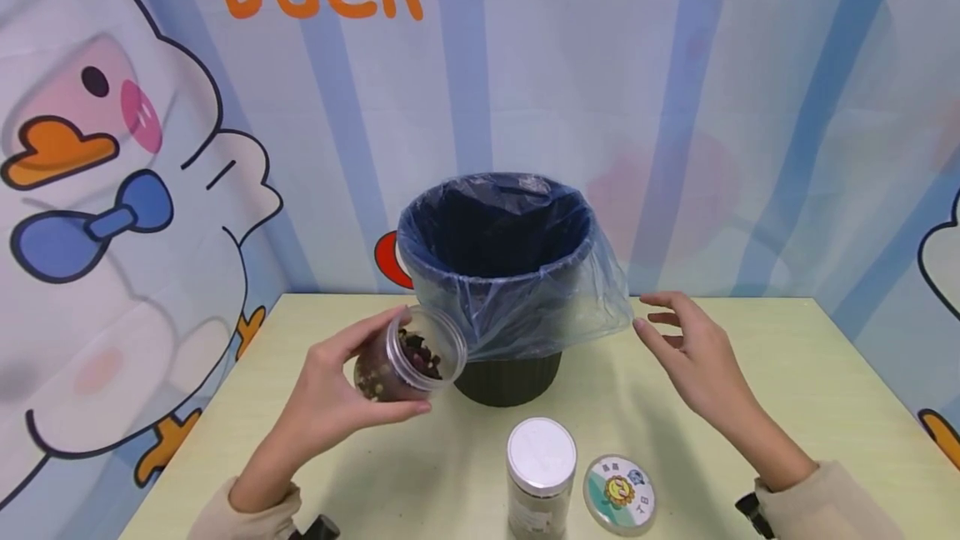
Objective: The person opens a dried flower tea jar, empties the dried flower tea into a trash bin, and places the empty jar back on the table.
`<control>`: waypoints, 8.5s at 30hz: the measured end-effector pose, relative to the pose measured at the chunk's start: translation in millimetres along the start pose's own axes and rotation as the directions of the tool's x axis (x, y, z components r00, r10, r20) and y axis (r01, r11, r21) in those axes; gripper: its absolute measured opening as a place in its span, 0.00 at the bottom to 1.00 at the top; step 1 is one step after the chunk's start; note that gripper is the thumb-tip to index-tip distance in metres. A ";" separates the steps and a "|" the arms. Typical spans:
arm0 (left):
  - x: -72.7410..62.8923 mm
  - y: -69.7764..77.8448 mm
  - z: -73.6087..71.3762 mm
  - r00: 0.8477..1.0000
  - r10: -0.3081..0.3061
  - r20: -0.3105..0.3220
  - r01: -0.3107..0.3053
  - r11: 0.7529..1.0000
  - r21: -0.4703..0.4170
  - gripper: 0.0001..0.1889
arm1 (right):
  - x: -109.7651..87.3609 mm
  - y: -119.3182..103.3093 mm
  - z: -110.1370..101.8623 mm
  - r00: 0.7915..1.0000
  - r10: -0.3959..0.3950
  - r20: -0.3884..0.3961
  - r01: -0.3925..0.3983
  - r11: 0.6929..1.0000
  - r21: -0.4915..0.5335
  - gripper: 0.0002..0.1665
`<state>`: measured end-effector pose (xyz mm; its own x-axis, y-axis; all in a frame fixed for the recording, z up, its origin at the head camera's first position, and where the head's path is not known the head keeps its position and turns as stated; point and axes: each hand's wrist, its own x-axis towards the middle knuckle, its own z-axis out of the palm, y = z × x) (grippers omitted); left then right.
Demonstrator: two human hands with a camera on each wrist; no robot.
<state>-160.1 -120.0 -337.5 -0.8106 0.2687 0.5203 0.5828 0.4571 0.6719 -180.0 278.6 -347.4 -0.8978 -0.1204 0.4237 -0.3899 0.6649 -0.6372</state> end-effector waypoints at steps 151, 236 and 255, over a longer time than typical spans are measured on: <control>146.5 22.2 -19.1 0.913 0.403 -0.060 -0.345 0.844 0.412 0.46 | 99.6 -51.2 40.7 0.996 0.010 -0.083 0.003 0.987 0.161 0.31; 154.5 23.4 -4.7 0.802 0.591 0.087 -0.510 0.602 0.614 0.39 | 98.2 -48.8 42.4 0.996 0.002 -0.091 0.015 0.983 0.184 0.31; 158.3 25.8 -0.8 0.698 0.702 0.139 -0.588 0.452 0.670 0.23 | 98.8 -47.0 42.9 0.997 -0.007 -0.082 0.021 0.984 0.177 0.31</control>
<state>-273.4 -66.4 -237.3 -0.1645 0.6265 0.7619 0.7022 0.6168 -0.3556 -259.2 203.8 -303.1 -0.8753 -0.0637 0.4793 -0.4388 0.5211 -0.7321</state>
